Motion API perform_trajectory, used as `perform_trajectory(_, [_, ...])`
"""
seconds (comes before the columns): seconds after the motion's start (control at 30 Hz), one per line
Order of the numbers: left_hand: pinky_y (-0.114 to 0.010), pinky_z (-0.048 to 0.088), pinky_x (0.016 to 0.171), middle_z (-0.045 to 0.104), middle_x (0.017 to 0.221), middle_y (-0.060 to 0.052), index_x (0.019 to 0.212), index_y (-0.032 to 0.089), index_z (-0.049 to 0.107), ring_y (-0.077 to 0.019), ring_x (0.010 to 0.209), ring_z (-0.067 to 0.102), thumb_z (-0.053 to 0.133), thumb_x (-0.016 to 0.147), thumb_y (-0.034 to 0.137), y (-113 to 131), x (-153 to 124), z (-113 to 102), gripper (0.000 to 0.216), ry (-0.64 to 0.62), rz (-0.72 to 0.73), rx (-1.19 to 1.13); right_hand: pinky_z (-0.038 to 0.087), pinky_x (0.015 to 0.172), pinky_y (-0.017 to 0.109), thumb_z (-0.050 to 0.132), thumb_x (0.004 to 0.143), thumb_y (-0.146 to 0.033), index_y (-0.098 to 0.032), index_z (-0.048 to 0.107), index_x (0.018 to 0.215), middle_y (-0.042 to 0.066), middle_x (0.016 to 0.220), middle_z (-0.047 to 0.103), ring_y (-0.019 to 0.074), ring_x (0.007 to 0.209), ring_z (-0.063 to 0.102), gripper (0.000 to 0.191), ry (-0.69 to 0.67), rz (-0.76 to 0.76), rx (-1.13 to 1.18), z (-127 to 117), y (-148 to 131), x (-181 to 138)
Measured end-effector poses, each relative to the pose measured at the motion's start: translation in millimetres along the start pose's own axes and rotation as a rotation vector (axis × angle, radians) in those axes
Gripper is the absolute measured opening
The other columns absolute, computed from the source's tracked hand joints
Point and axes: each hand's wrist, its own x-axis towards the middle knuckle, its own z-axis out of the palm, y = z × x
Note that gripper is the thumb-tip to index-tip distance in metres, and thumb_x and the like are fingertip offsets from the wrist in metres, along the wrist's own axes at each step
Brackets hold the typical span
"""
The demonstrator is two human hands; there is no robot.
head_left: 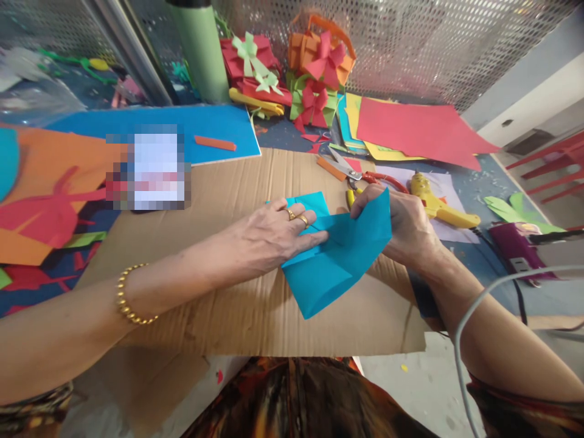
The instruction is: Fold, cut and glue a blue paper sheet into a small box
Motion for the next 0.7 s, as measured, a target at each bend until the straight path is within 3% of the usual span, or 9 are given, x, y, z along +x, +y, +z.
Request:
perform_trajectory(0.27, [-0.041, 0.044, 0.095, 0.070, 0.120, -0.012, 0.144, 0.019, 0.061, -0.0263, 0.114, 0.061, 0.041, 0.111, 0.016, 0.1, 0.3, -6.7, 0.038, 0.005, 0.018, -0.011, 0.046, 0.061, 0.032, 0.059, 0.085, -0.017, -0.026, 0.061, 0.081, -0.001, 0.077, 0.064, 0.0158, 0.065, 0.061, 0.010, -0.004, -0.010, 0.011, 0.7, -1.2, -0.5])
perform_trajectory(0.7, [-0.039, 0.046, 0.096, 0.067, 0.122, -0.009, 0.141, 0.029, 0.062, -0.0251, 0.114, 0.063, 0.056, 0.107, 0.018, 2.1, 3.9, -0.8, 0.036, -0.005, -0.034, -0.129, 0.046, 0.059, 0.031, 0.060, 0.084, -0.020, -0.027, 0.060, 0.080, -0.002, 0.074, 0.064, 0.0163, 0.063, 0.061, 0.008, 0.013, 0.001, 0.007, 0.8, -4.2, 0.4])
